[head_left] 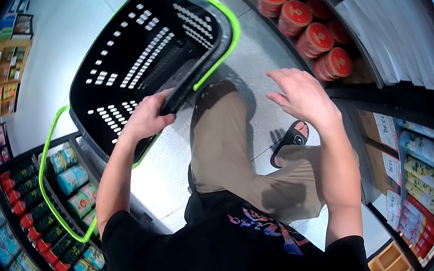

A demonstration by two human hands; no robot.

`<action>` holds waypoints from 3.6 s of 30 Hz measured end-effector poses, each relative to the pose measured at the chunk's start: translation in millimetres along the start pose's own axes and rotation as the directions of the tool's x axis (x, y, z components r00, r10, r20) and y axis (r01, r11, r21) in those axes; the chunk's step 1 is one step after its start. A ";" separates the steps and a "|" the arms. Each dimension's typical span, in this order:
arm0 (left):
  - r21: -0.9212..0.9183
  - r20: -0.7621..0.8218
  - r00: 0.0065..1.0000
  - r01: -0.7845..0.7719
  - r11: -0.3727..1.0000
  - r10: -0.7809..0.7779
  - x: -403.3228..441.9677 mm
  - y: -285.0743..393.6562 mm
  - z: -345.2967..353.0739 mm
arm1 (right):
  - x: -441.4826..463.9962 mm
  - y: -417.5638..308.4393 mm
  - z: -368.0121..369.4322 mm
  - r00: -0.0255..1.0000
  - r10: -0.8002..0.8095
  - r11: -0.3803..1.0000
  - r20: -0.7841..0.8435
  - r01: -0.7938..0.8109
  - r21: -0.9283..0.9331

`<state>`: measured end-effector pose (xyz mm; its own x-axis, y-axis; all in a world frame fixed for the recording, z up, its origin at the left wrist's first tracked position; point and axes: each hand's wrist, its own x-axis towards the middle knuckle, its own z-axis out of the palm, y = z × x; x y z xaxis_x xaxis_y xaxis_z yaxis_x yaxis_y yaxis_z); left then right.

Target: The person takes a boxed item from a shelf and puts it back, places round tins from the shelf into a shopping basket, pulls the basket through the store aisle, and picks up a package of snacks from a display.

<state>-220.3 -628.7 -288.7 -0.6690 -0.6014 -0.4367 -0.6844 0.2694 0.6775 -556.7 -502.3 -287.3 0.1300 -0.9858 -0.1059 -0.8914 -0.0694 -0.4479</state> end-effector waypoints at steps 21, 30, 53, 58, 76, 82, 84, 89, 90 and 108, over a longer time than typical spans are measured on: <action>0.168 0.004 0.997 -0.083 0.982 0.083 -15.8 -1.9 9.4 | 2.3 -7.8 -7.6 0.971 0.205 0.979 0.125 -0.203 -0.031; 0.038 -0.613 0.567 -0.675 0.737 0.551 -1.2 55.0 29.0 | -62.9 -9.4 -35.5 0.905 0.426 0.893 -0.023 -0.416 0.174; -0.876 -0.128 0.987 -0.161 0.454 0.102 289.5 109.2 287.2 | -54.0 172.9 55.3 0.445 0.746 0.665 -0.494 -0.480 0.572; -0.829 -0.168 0.984 -0.172 0.532 0.057 313.2 106.8 303.0 | -39.8 183.5 63.9 0.314 0.829 0.555 -0.462 -0.565 0.611; -0.858 -0.163 0.985 -0.169 0.485 0.055 336.8 135.2 328.2 | -9.6 208.6 88.0 -0.067 0.963 0.237 -0.259 -0.236 0.942; -0.846 -0.158 0.986 -0.167 0.507 0.061 346.3 133.5 338.6 | 1.0 206.1 85.9 -0.158 0.985 0.090 -0.071 0.113 0.990; -0.840 -0.167 0.985 -0.167 0.517 0.047 346.3 133.5 339.0 | 2.0 208.9 89.1 -0.163 0.986 0.070 -0.043 0.164 0.984; -0.875 -0.161 0.985 -0.168 0.454 0.054 339.9 139.8 329.7 | -0.6 223.8 102.3 -0.119 0.990 -0.047 0.076 0.230 0.972; -0.874 -0.159 0.986 -0.166 0.456 0.053 338.3 139.7 327.4 | -0.8 222.1 103.8 -0.120 0.990 -0.050 0.079 0.231 0.972; -0.896 -0.098 0.994 -0.112 0.429 0.055 333.9 163.6 319.3 | 1.1 199.3 97.9 -0.160 0.986 0.079 -0.054 0.153 0.985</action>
<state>-648.3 -545.3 -512.6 -0.6742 -0.6564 -0.3384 0.0411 -0.4908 0.8703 -691.7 -502.3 -463.6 -0.9229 0.0806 -0.3765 0.3773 -0.0059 -0.9261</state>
